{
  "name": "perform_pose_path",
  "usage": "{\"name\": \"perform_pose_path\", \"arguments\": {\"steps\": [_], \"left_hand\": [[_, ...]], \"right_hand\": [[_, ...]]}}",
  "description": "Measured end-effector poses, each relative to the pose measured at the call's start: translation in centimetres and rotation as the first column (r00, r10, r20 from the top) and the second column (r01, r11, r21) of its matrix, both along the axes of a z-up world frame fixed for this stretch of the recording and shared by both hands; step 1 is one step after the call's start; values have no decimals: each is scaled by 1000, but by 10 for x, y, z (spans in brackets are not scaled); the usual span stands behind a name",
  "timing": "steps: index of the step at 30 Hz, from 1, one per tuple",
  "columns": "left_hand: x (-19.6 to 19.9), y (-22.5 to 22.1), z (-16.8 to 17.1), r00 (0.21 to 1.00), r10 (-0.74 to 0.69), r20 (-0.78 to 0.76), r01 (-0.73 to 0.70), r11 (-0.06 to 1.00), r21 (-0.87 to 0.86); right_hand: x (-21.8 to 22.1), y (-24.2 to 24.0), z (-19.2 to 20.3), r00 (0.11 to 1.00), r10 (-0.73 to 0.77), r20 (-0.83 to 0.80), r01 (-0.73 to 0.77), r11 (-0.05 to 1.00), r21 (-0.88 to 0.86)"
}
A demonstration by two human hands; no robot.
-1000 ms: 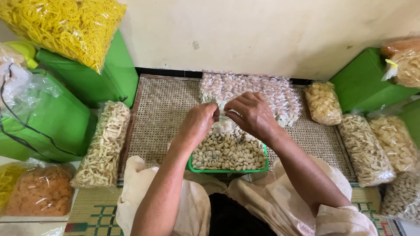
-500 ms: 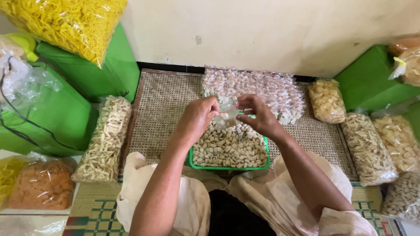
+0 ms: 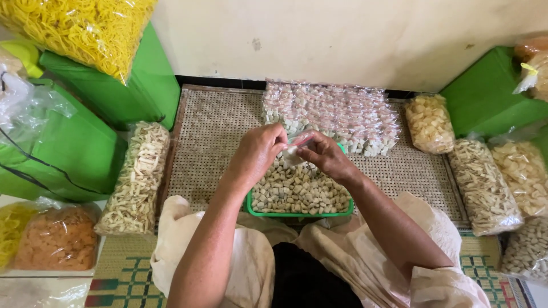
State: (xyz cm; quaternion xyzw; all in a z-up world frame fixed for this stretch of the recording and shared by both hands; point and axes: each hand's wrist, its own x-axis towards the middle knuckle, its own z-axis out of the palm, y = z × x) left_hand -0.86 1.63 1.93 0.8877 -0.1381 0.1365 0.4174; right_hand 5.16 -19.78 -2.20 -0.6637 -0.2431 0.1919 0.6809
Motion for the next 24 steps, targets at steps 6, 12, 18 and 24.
{"name": "perform_pose_path", "arguments": {"steps": [6, 12, 18, 24], "left_hand": [[-1, -2, -1, 1000, -9, -28, 9, 1000, 0], [-3, -3, -2, 1000, -27, 7, 27, 1000, -1], [-2, 0, 3, 999, -8, 36, 8, 1000, 14], [-3, -2, 5, 999, -18, 43, 17, 1000, 3]], "right_hand": [[-6, 6, 4, 999, 28, 37, -30, 999, 41], [-2, 1, -4, 991, 28, 128, -31, 999, 20], [-1, 4, -2, 977, -21, 211, 20, 1000, 9], [4, 3, -8, 951, -45, 304, 38, 999, 31]]}}
